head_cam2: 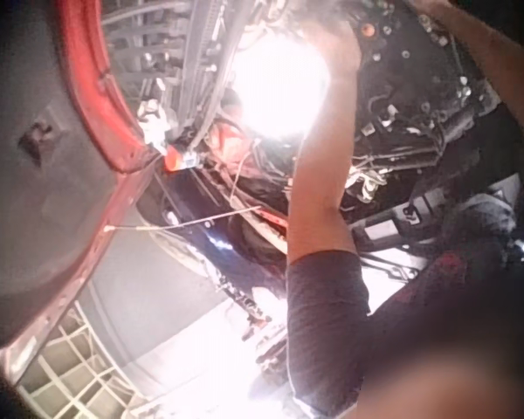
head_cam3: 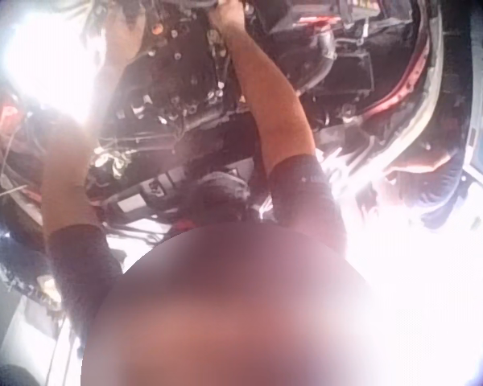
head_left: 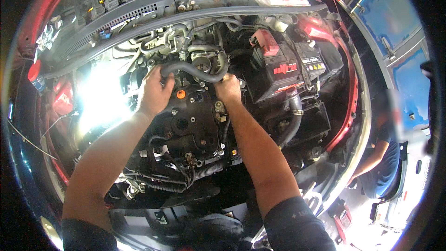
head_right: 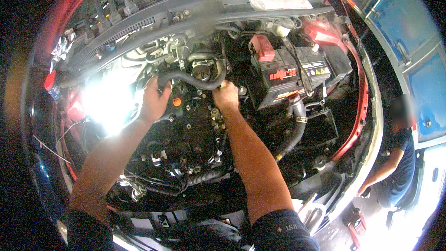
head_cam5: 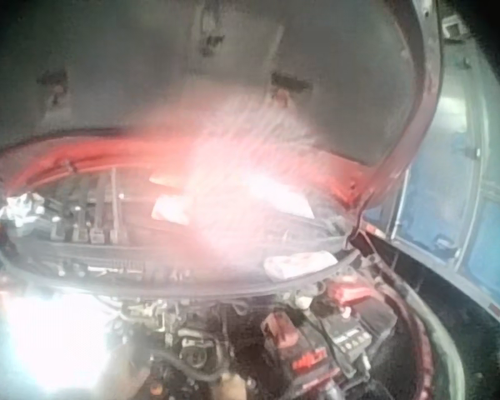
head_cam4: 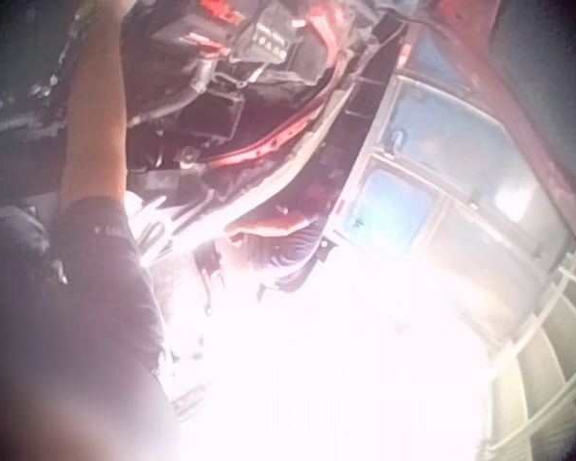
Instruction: The person works under the hood of a red car, using a wrench to tighten bolts on the engine. They handle a metal tray with tools and parts, repeatedly reaching into the engine bay to adjust components.
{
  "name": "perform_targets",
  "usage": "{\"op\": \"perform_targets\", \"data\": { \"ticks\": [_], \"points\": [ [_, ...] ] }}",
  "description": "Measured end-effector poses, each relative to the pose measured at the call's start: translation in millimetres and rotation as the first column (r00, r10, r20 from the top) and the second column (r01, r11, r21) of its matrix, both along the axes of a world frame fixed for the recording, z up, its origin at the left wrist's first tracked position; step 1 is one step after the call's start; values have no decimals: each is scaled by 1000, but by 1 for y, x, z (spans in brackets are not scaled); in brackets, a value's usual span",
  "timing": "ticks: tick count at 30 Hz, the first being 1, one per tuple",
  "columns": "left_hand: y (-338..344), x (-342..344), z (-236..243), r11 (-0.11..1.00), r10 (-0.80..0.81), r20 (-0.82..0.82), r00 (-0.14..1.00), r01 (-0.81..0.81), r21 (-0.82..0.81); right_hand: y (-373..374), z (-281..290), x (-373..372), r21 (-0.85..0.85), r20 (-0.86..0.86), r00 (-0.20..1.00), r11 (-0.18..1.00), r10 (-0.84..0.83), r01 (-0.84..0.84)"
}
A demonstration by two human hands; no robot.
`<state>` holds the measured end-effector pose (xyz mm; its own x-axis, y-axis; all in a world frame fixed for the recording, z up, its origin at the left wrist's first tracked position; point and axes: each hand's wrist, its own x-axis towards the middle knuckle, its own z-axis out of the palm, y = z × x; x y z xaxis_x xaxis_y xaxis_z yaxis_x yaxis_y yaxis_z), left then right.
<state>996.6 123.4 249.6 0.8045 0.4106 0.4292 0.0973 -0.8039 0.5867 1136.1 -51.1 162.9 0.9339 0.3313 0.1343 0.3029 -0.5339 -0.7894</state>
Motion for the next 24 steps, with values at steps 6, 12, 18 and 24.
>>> {"op": "perform_targets", "data": {
  "ticks": [6, 12, 18, 24],
  "points": [
    [-7, -2, 6, 1000, -17, -10, 1000, 17, 5, 0, 2, 2, 4, 19, 1000, 1000, 6, -6],
    [-3, -3, 1, 972, -232, 74, 970, 234, -17, -18, 4, 17, 145, 144, 982, 985, -118, 97],
    [-3, -6, 14, 891, -451, 63, 890, 453, -32, -48, 10, 22, -120, 49, 998, 992, -39, 45],
    [-63, -5, 41, 880, -459, -81, 885, 465, 99, -105, 81, -44, -505, -24, 956, 822, 292, -264]
  ]
}}
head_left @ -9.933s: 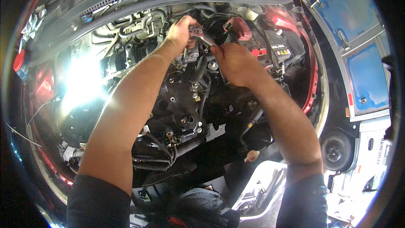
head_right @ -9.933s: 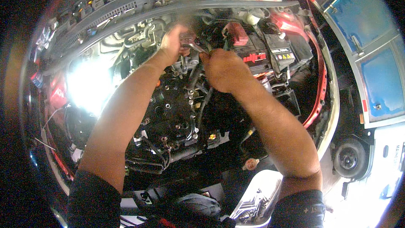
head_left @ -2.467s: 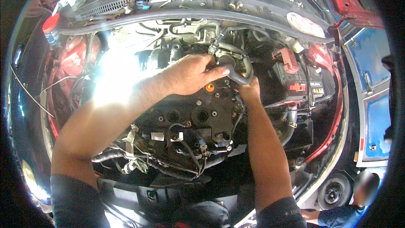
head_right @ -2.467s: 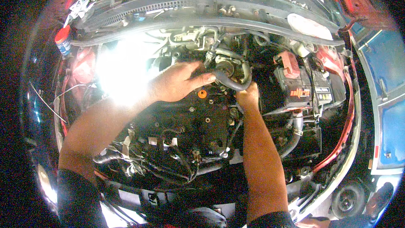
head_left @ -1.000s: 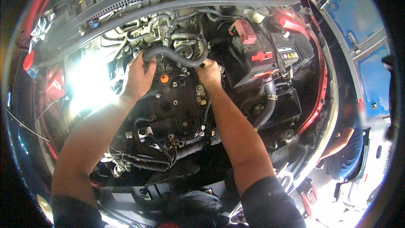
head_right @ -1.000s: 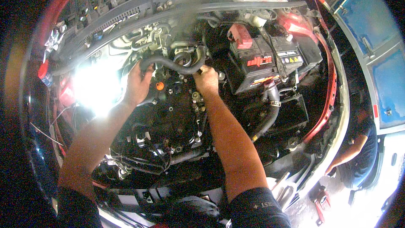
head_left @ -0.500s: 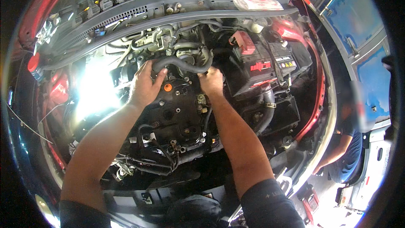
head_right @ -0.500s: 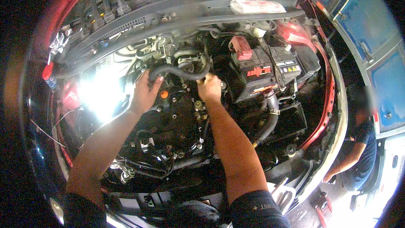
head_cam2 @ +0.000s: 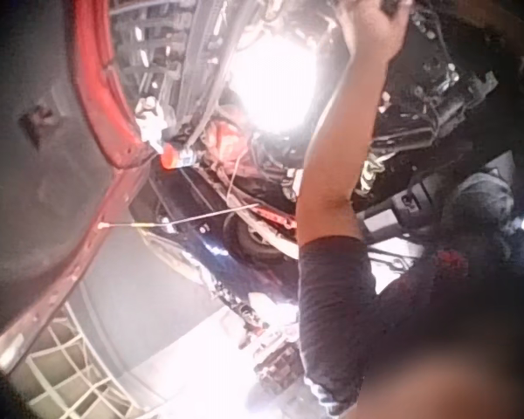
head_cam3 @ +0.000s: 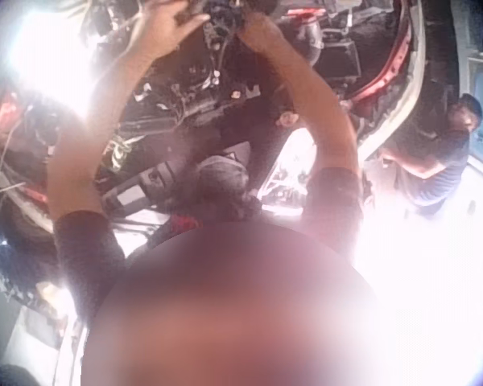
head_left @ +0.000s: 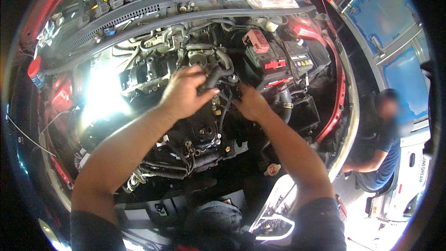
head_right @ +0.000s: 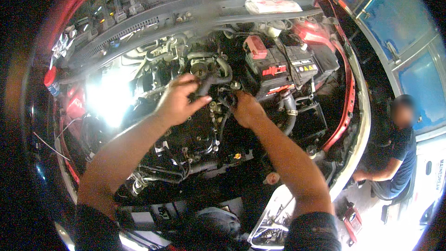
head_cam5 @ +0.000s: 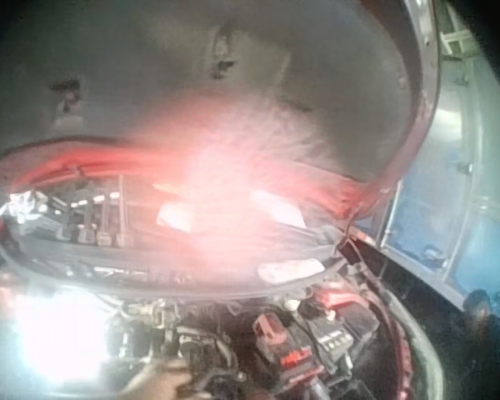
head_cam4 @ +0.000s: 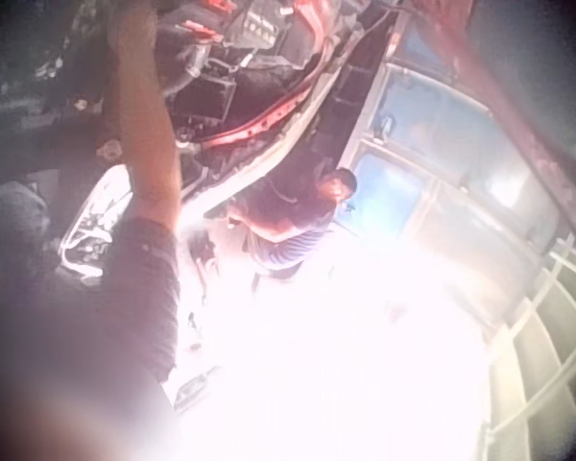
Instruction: The person works under the hood of a red car, using a wrench to tighten bolts on the engine. They handle a metal tray with tools and parts, repeatedly reaching into the engine bay to adjust components.
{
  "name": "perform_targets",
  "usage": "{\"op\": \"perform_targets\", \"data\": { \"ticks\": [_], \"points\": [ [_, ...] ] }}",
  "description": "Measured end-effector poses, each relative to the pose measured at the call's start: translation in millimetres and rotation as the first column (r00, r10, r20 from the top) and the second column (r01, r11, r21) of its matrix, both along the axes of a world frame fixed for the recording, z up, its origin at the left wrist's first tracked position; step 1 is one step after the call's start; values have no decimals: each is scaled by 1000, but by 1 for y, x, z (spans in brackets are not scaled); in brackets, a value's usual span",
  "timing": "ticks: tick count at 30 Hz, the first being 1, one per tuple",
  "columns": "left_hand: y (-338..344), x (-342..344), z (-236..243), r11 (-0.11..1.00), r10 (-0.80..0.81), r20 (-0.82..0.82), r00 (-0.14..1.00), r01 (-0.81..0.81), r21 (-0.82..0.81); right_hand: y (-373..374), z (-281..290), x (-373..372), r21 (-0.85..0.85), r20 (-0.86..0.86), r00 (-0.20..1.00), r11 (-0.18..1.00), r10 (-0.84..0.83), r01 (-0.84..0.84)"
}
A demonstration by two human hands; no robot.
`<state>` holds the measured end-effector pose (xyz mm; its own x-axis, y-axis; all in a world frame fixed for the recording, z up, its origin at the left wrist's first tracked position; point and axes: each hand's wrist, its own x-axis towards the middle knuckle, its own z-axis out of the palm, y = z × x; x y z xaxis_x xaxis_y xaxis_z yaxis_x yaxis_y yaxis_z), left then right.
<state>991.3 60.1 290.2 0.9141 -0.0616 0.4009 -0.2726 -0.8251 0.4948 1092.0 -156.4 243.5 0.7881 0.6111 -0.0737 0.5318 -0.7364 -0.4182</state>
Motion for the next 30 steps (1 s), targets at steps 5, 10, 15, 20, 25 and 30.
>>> {"op": "perform_targets", "data": {
  "ticks": [5, 10, 15, 20, 25, 30],
  "points": [
    [-35, -29, -9, 853, 101, -278, 955, 61, 518, -133, 110, -101, -31, -88, 995, 998, 51, -54],
    [-28, -59, 0, 822, 195, -294, 936, 8, 570, -231, 142, -222, -297, -162, 956, 936, -245, 190],
    [-48, -105, 27, 860, 330, -445, 832, -71, 505, -267, 103, -304, -234, -244, 928, 946, -282, 226],
    [-85, -186, 55, 966, 257, -284, 924, -252, 54, -284, 71, -330, -244, -244, 948, 959, -203, 142],
    [-165, -269, 55, 962, 32, -269, 963, -103, -253, -295, 47, -323, -250, -171, 978, 965, -122, 77],
    [-215, -297, 55, 955, -162, -222, 961, 97, -279, -303, 56, -327, -84, -140, 979, 987, -146, 135]
  ]
}}
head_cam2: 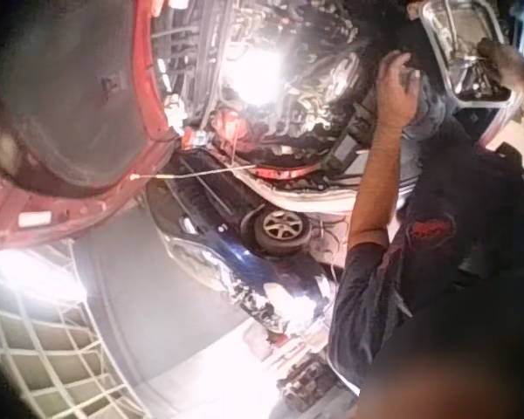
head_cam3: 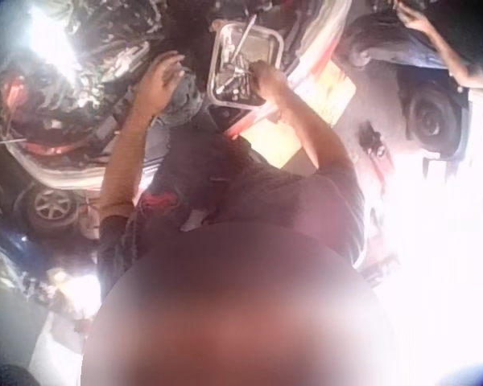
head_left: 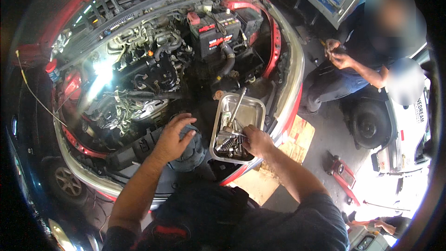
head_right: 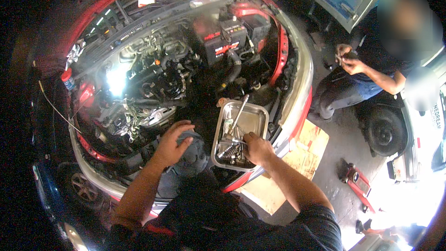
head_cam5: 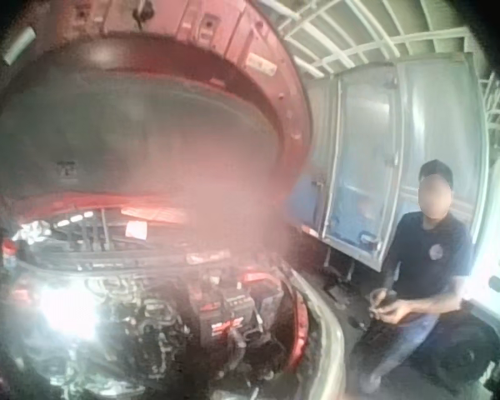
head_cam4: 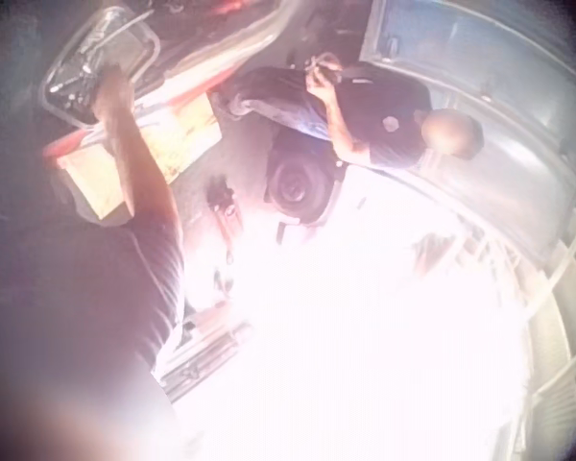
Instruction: The person works under the hood of a red car, using a wrench to tighten bolts on the engine. They handle a metal tray with tools and parts, repeatedly reaching into the engine bay to adjust components.
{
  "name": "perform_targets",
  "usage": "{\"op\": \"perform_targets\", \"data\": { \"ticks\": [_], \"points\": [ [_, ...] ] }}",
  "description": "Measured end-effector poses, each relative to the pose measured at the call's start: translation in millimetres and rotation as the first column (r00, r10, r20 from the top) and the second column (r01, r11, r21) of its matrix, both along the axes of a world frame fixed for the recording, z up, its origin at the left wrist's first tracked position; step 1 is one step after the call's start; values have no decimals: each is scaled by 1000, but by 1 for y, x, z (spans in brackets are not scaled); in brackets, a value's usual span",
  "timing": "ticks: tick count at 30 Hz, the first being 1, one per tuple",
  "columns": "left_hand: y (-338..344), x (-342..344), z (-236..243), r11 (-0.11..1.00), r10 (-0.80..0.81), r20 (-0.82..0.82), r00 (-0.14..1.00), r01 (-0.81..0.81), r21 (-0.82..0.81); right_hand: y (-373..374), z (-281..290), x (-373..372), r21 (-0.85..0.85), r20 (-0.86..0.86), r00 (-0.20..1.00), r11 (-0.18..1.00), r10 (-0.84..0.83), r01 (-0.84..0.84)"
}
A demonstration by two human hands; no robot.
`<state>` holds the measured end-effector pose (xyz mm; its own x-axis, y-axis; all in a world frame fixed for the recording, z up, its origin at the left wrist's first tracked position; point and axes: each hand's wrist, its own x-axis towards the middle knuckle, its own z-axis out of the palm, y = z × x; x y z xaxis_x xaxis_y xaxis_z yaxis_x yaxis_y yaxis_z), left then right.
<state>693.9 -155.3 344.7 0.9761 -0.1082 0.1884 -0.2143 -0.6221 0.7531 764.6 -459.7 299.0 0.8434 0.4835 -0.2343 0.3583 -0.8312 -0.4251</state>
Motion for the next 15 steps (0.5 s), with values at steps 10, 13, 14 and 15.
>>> {"op": "perform_targets", "data": {
  "ticks": [10, 13, 14, 15],
  "points": [
    [-43, 49, 30, 985, -138, 348, 927, 165, -46, 31, 111, -13, 797, -586, 751, 383, 304, 468],
    [-17, 56, 26, 945, -219, 135, 966, 245, -218, 61, 116, -8, 585, -796, 568, 508, 210, 632],
    [-12, 50, 20, 919, -232, 80, 969, 245, -309, 69, 114, -5, 566, -815, 507, 570, 281, 595],
    [-5, 44, 15, 897, -263, -56, 963, 223, -383, 77, 109, -4, 507, -857, 436, 591, 274, 627]
  ]
}}
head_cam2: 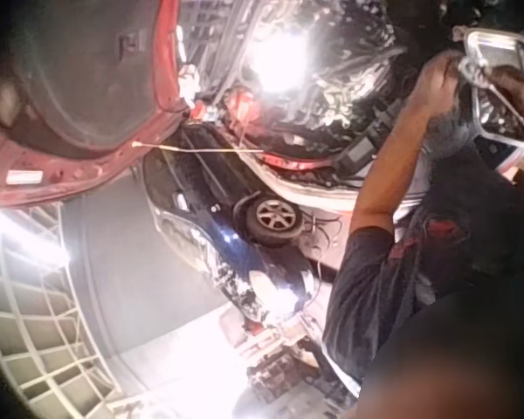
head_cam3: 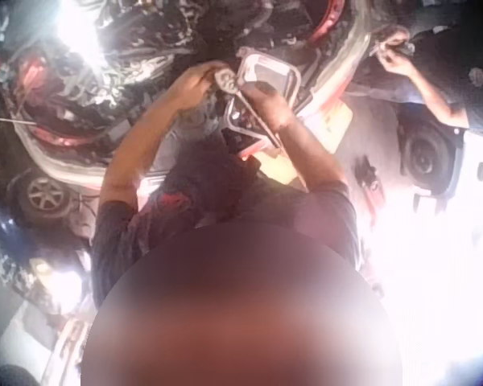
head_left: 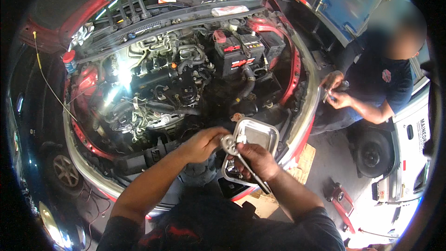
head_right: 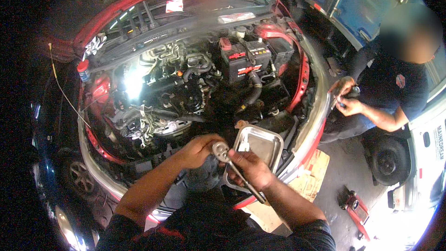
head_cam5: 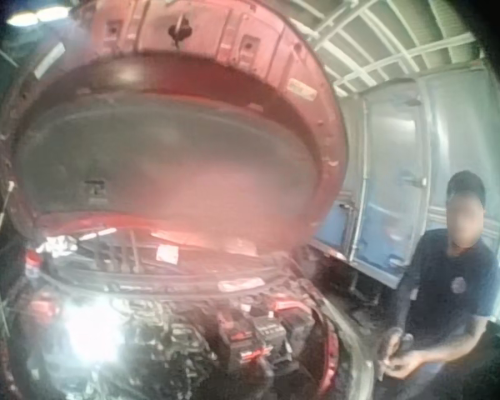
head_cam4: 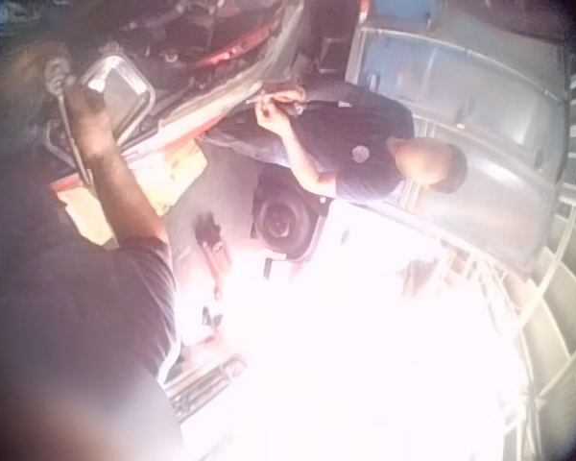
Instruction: The person works under the hood of a red car, using a wrench to tighten bolts on the engine. They handle a metal tray with tools and parts, repeatedly reaching into the engine bay to adjust components.
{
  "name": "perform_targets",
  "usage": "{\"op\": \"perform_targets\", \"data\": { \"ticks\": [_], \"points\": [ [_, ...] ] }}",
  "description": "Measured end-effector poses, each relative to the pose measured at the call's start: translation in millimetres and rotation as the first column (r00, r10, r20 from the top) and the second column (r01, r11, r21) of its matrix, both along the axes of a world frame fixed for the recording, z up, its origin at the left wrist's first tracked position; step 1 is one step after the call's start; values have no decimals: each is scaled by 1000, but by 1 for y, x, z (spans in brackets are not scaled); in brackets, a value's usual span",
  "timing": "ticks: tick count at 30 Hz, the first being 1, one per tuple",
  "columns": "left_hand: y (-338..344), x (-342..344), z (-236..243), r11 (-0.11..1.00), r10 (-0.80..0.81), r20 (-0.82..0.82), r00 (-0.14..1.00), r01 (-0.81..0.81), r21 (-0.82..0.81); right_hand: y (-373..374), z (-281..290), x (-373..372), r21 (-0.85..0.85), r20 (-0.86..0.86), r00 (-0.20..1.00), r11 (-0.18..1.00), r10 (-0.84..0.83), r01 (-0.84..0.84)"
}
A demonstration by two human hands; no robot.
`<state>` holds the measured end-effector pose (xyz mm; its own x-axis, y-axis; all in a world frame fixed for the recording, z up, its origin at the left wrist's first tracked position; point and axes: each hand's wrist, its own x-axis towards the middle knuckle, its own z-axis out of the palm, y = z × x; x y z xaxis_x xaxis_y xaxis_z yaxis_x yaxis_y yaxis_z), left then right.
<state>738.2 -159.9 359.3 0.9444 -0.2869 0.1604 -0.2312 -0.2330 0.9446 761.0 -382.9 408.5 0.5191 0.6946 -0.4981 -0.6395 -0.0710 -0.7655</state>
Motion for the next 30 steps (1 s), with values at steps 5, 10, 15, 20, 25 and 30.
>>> {"op": "perform_targets", "data": {
  "ticks": [5, 10, 15, 20, 25, 30],
  "points": [
    [19, -8, -20, 984, 54, -194, 980, -85, -154, 34, -18, 21, 32, 46, 992, 992, 119, -120],
    [53, 69, 8, 871, 373, 470, 800, -477, 119, 101, -3, 92, 40, 513, 858, 999, -4, -20],
    [70, 113, 28, 646, 292, -550, 782, -585, -490, 201, 17, 195, 281, 442, 877, 958, -187, 63],
    [117, 141, 23, 686, 717, -292, 633, -714, 139, 264, 14, 293, 103, 667, 734, 991, -129, 80],
    [195, 182, 23, 586, 778, -102, 620, -658, 473, 295, -21, 357, -89, 879, 476, 988, 17, 130],
    [244, 215, 12, 515, 584, 151, 797, -508, 691, 315, -68, 373, 141, 517, 842, 986, -153, 93]
  ]
}}
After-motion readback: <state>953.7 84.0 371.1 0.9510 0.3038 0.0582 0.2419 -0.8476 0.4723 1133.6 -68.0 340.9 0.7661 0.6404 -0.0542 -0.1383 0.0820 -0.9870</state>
